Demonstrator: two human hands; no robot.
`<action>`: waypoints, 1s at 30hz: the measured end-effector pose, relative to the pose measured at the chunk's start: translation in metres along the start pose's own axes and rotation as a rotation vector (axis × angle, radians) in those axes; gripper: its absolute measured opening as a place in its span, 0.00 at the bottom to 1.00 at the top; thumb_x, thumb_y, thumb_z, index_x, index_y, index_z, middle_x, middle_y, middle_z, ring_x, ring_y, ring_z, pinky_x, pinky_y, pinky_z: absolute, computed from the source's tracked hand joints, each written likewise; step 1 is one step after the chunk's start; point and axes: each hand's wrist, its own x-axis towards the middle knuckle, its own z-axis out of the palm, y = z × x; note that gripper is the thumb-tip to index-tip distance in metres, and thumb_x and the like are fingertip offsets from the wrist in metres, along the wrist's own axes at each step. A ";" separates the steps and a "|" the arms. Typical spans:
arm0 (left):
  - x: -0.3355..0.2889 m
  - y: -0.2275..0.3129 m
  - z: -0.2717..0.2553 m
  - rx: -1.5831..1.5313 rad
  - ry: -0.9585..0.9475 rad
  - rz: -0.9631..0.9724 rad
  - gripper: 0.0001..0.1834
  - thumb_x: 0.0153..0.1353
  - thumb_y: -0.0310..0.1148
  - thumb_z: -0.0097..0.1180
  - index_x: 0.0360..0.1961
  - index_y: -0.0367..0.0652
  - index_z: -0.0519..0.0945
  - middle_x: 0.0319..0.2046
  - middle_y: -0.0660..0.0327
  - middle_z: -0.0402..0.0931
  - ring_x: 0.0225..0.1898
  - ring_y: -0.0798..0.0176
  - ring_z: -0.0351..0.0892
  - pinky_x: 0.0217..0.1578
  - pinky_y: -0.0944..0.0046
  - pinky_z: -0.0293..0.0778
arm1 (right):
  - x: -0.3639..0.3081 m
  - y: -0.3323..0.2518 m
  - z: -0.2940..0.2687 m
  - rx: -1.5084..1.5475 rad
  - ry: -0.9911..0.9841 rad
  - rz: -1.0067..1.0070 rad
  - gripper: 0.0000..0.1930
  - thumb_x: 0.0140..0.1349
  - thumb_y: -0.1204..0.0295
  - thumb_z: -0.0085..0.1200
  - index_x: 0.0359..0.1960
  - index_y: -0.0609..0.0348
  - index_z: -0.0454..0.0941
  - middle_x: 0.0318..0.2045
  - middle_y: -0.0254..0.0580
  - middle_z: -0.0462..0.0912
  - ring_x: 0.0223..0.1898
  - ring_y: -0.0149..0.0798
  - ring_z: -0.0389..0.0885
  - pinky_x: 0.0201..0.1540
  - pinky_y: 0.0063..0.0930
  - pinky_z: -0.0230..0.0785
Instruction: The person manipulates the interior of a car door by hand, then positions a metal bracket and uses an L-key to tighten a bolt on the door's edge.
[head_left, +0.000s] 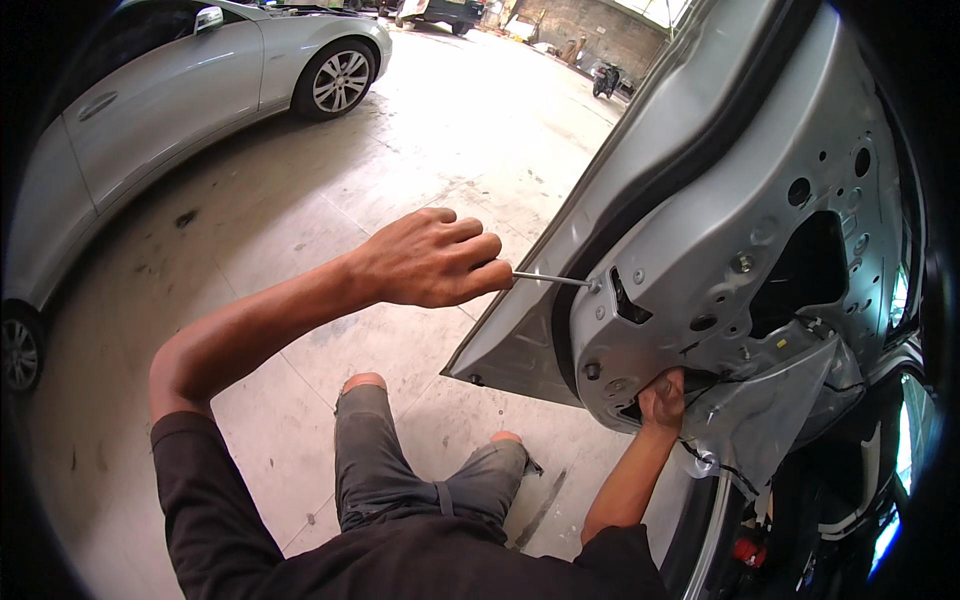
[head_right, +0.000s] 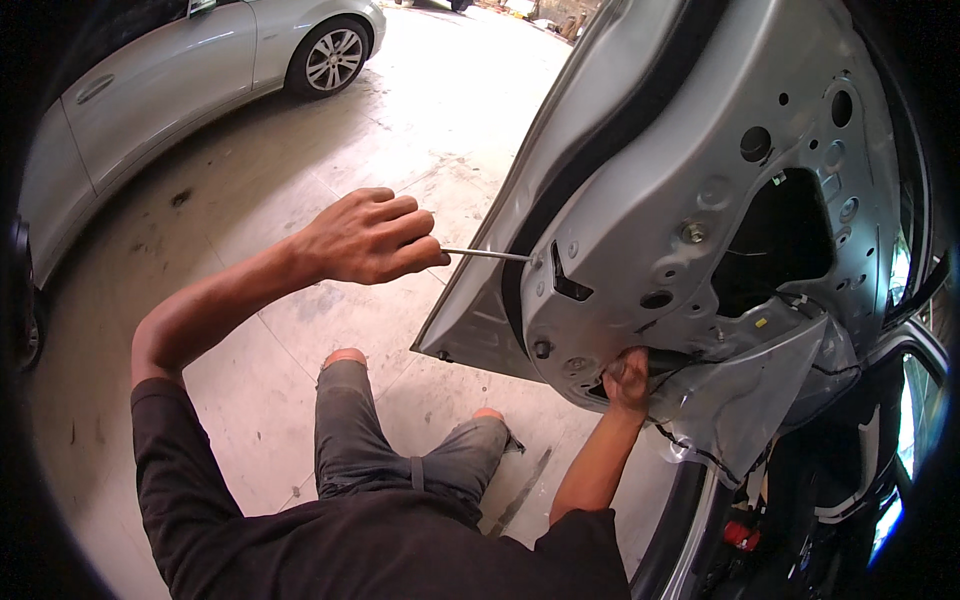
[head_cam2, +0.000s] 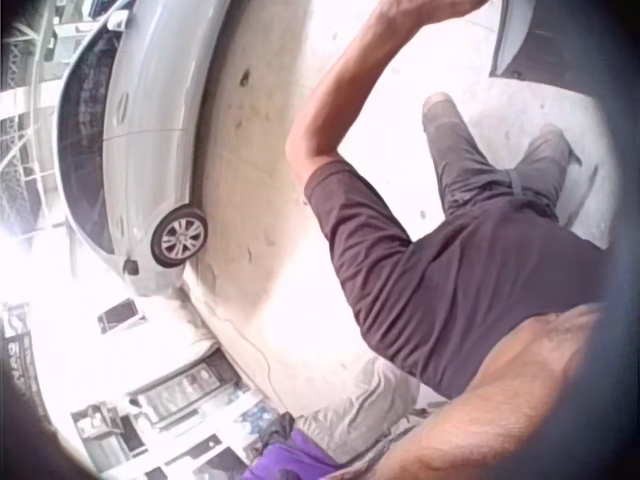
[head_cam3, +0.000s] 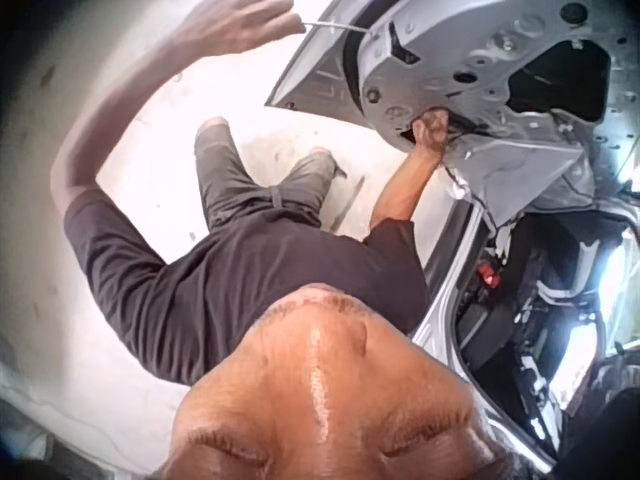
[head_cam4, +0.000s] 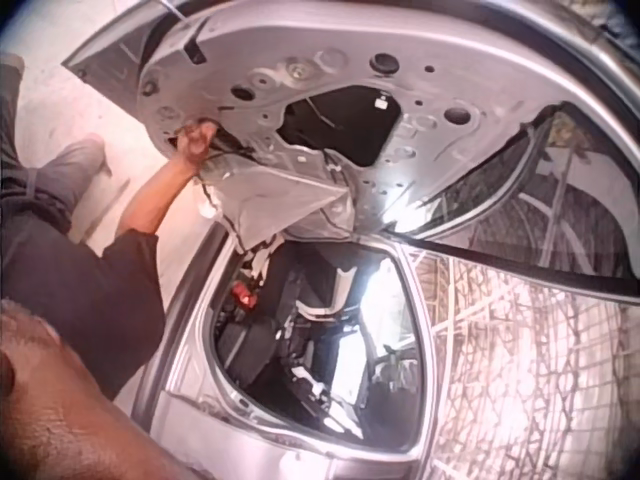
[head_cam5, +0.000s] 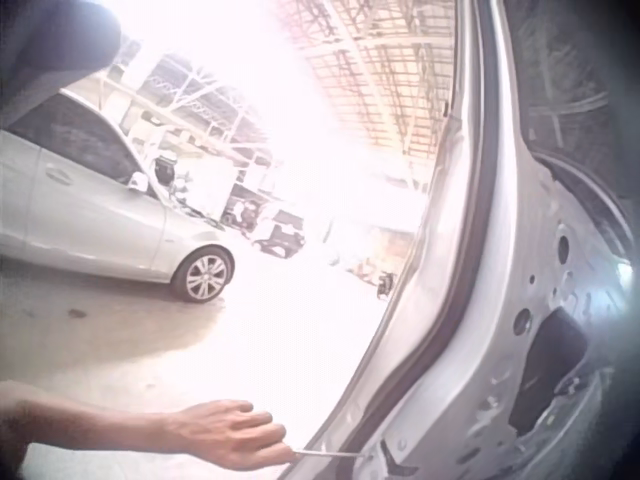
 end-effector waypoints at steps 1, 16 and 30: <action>0.000 0.000 0.000 -0.017 -0.009 -0.012 0.09 0.66 0.42 0.55 0.31 0.53 0.72 0.22 0.70 0.64 0.23 0.72 0.68 0.18 0.69 0.64 | 0.004 0.003 0.000 -0.005 -0.022 -0.007 0.48 0.48 0.55 0.71 0.65 0.68 0.61 0.61 0.43 0.70 0.64 0.46 0.66 0.68 0.40 0.55; 0.002 0.005 0.001 -0.079 0.027 -0.028 0.11 0.65 0.43 0.56 0.29 0.52 0.71 0.23 0.68 0.65 0.22 0.71 0.69 0.18 0.68 0.66 | 0.029 0.029 -0.021 0.228 0.102 -0.050 0.44 0.43 0.67 0.70 0.65 0.63 0.64 0.59 0.41 0.73 0.59 0.46 0.72 0.63 0.42 0.65; 0.009 0.004 -0.015 -0.124 -0.114 -0.080 0.15 0.59 0.38 0.64 0.25 0.48 0.69 0.20 0.66 0.63 0.20 0.67 0.67 0.19 0.65 0.65 | 0.035 0.018 0.012 0.589 0.093 -0.228 0.42 0.40 0.75 0.67 0.63 0.60 0.67 0.57 0.41 0.76 0.58 0.48 0.74 0.62 0.44 0.69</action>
